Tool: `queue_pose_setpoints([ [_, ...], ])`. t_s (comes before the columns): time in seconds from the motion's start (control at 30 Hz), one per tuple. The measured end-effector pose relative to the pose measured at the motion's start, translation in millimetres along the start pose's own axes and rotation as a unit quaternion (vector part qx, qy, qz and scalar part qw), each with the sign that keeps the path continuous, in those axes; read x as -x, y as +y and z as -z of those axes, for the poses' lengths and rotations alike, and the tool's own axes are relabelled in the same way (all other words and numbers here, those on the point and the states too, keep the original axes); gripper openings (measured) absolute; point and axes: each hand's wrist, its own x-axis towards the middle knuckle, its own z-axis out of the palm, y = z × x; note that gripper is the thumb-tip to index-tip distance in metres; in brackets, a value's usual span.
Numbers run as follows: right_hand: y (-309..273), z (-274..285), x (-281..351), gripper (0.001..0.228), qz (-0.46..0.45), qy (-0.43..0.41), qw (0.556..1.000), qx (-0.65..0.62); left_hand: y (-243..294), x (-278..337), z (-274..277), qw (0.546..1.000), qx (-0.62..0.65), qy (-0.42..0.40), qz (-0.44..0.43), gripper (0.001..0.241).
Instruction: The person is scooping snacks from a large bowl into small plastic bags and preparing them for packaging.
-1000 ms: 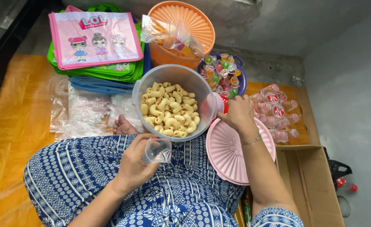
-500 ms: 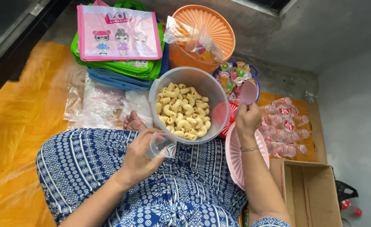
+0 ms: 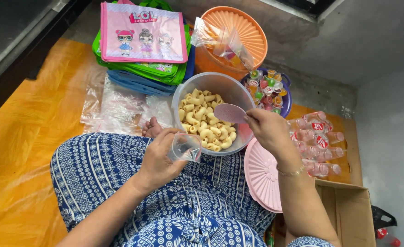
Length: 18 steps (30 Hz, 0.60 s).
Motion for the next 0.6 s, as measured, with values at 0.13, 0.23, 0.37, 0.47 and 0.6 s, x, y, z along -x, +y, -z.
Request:
queue_pose_setpoints([
  [0.13,35.8,-67.5,-39.9,0.016,0.102,0.104,0.948,0.283,-6.2,1.4,0.0,1.0,-0.007,-0.001,-0.014,0.027],
  [0.23,31.6,-89.5,-51.8,0.014,0.168,0.163,0.931,0.28,1.4,0.0,6.5,1.0,-0.01,-0.011,0.006,0.03],
  [0.37,-2.6,-72.0,-51.9,0.022,0.037,-0.088,0.979,0.178,12.3,-6.3,22.9,0.997,-0.006,-0.012,0.082,0.062],
  [0.47,-22.6,-62.2,-45.1,0.022,0.003,-0.179,0.975,0.13,3.5,-5.6,27.6,0.992,0.002,-0.024,0.12,0.075],
  [0.6,-33.0,-64.2,-42.0,0.023,-0.015,-0.239,0.971,0.018,2.4,-11.7,27.0,0.991,-0.005,-0.035,0.131,0.073],
])
